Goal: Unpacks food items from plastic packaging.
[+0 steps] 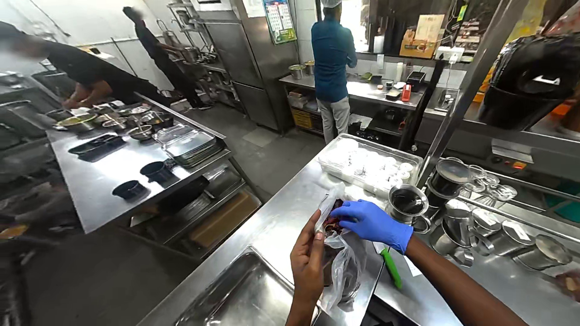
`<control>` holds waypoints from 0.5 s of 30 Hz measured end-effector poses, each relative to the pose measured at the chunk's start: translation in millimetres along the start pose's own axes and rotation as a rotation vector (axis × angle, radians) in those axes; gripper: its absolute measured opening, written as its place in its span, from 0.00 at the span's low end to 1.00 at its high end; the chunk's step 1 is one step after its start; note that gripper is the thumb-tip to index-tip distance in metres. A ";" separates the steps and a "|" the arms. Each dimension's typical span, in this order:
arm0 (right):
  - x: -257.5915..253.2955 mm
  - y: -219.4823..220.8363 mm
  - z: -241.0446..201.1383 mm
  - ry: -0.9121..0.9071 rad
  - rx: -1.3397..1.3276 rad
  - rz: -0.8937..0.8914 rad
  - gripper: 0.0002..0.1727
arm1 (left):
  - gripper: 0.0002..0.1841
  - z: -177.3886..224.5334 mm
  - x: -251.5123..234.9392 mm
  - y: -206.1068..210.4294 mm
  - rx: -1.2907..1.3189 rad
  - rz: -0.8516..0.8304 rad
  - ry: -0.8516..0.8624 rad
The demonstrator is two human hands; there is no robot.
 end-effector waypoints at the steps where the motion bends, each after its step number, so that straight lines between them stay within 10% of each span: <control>1: 0.9 0.6 -0.3 0.029 -0.006 -0.016 0.17 | 0.22 0.0 2.3 -1.5 -0.038 0.005 0.011; 6: -4.7 5.5 -7.9 0.086 0.101 -0.163 0.19 | 0.29 -6.4 27.2 -4.0 -0.247 -0.034 -0.005; 12: -18.0 29.6 -20.9 0.134 0.161 -0.070 0.09 | 0.73 -14.2 56.6 -10.1 -0.648 0.013 -0.082; 15: -24.7 44.0 -23.1 0.165 0.080 -0.009 0.08 | 0.78 -22.8 57.8 -13.2 -0.708 0.039 -0.119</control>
Point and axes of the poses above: each hand's wrist, its own x-axis away from the middle knuckle, its own y-axis out of the palm, z = x × y, the point moved 1 cm from there along -x, towards the middle knuckle, and after that the axes turned 9 degrees about x, right-handed, at the moved point
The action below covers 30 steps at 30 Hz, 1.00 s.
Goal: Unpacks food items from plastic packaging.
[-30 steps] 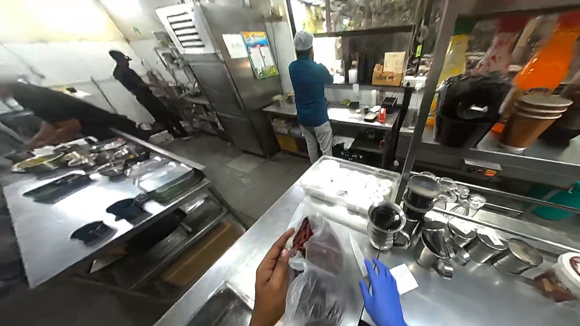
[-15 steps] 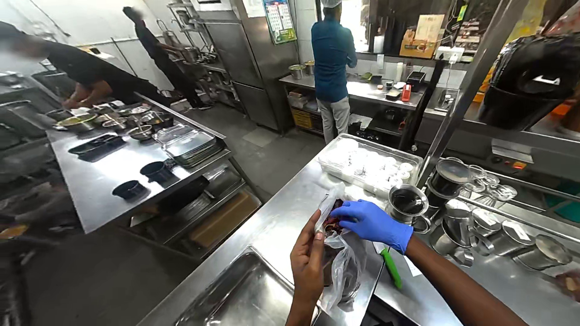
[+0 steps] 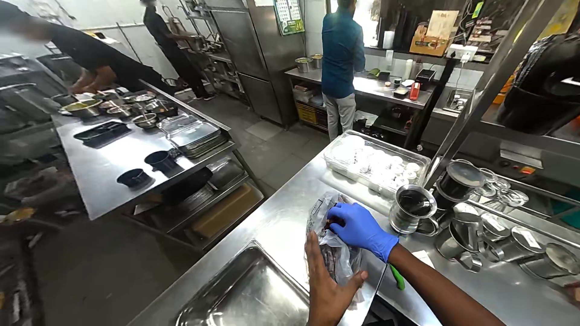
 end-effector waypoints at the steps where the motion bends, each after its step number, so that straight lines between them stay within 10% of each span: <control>1: -2.1 3.6 0.0 0.019 -0.042 -0.001 0.09 | 0.77 -0.8 -1.7 1.2 0.017 0.011 -0.027; 18: -5.7 -51.7 0.7 0.135 -1.051 0.368 0.14 | 0.61 -5.7 62.1 50.9 0.466 -0.081 -0.341; 30: 23.3 -50.3 -13.9 -0.145 -0.844 0.541 0.11 | 0.56 -3.6 107.6 40.7 0.413 -0.190 -0.393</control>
Point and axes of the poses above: each hand's wrist, its own x-axis away from the middle knuckle, its own y-axis out of the palm, z = x × y, the point moved 1 cm from there along -x, towards the middle knuckle, and after that the axes turned 9 degrees about x, right-handed, at the moved point
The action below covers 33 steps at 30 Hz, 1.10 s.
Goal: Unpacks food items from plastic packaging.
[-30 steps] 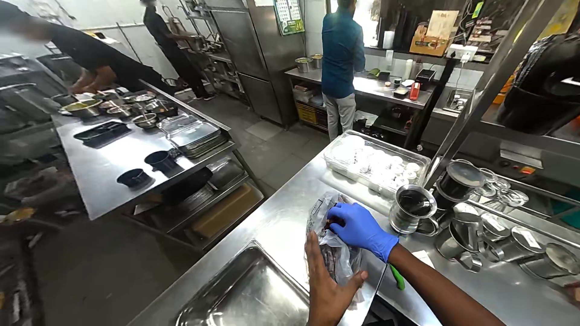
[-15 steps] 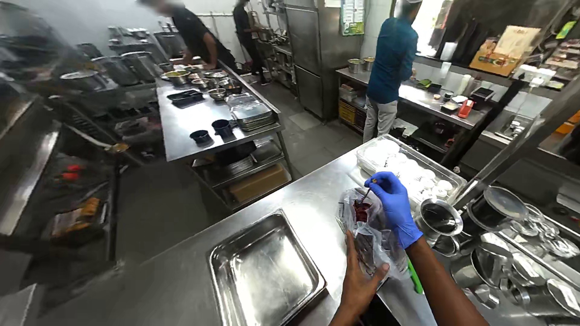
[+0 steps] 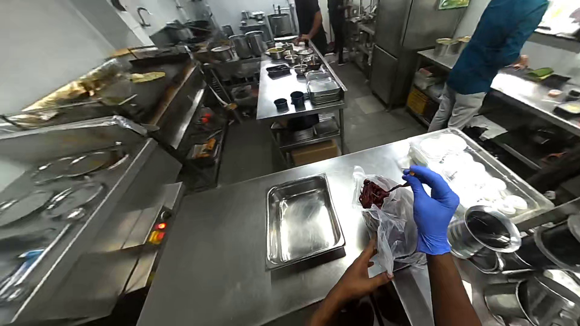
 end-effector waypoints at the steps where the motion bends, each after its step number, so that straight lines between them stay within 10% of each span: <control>1: 5.2 2.6 1.6 0.004 0.014 -0.008 0.11 | 0.56 -0.4 0.8 0.9 0.008 -0.004 -0.012; 16: 52.3 10.7 -44.6 0.642 -0.245 -0.245 0.10 | 0.44 -12.5 21.6 -19.4 -0.008 -0.102 -0.025; 33: 161.7 195.2 -102.4 0.883 -0.360 -0.458 0.16 | 0.16 14.1 183.1 -243.0 0.039 0.080 0.197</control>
Point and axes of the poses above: each hand's wrist, its own x-axis away from the middle knuckle, its own y-axis out of the palm, z = x × y, the point moved 1 cm from there along -x, towards the middle knuckle, and after that the axes turned 9 degrees about x, right-handed, at the moved point
